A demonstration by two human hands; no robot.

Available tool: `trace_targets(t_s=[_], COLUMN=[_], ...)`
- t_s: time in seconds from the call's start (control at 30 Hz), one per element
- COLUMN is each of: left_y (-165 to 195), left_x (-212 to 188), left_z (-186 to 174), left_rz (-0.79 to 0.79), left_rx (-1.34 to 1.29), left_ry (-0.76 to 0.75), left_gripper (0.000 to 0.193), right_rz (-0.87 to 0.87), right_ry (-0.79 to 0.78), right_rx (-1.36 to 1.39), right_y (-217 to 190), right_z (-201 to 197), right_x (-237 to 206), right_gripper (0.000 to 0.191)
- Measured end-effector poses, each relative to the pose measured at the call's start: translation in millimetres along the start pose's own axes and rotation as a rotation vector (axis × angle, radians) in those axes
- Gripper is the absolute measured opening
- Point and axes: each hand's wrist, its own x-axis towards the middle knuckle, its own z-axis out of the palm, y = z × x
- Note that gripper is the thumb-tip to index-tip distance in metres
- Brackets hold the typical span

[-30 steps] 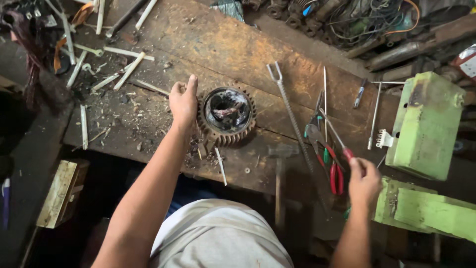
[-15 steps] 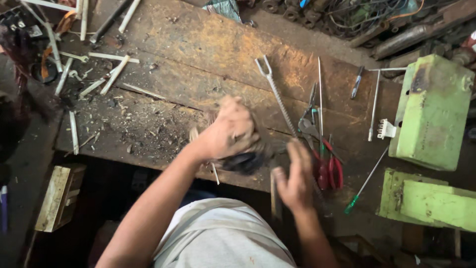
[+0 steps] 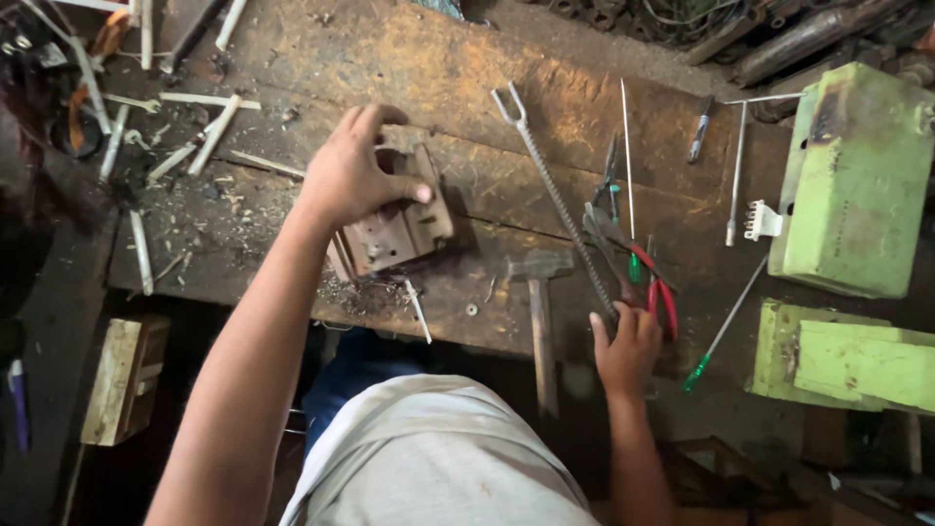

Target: The person removes copper windings from a motor stator using pliers and a screwdriver. They also use a hammer and a metal rod to tap the stator housing. The removed copper wires are placed on the workbench.

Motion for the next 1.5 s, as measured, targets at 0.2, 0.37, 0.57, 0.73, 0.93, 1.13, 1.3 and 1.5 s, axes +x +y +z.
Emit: trace_targets(t_s=[0.2, 0.37, 0.57, 0.73, 0.93, 1.13, 1.3, 1.5], left_y=[-1, -2, -4, -2, -3, -28, -66, -75], left_x=[-19, -11, -22, -27, -24, -18, -26, -32], left_z=[-2, 7, 24, 44, 50, 36, 11, 4], left_rz=[0.077, 0.105, -0.239, -0.473, -0.361, -0.473, -0.488, -0.526], left_rx=[0.17, 0.222, 0.188, 0.272, 0.253, -0.208, -0.397, -0.474], left_ry=[-0.067, -0.214, 0.176, 0.495, 0.498, 0.373, 0.209, 0.097], left_gripper=[0.05, 0.051, 0.054, 0.047, 0.05, 0.05, 0.043, 0.042], right_rz=[0.057, 0.08, 0.364, 0.374, 0.769, 0.611, 0.696, 0.311], right_ry=[-0.046, -0.033, -0.206, -0.19, -0.643, -0.691, -0.842, -0.551], right_rx=[-0.142, -0.016, 0.306, 0.643, 0.598, 0.769, 0.457, 0.086], right_y=[10, 7, 19, 47, 64, 42, 10, -31], right_z=[4, -8, -24, -35, -62, -75, -92, -103], right_x=[-8, -8, -9, -66, -182, -196, -151, -74], right_gripper=[0.029, 0.026, 0.041, 0.04, 0.038, 0.033, 0.037, 0.038])
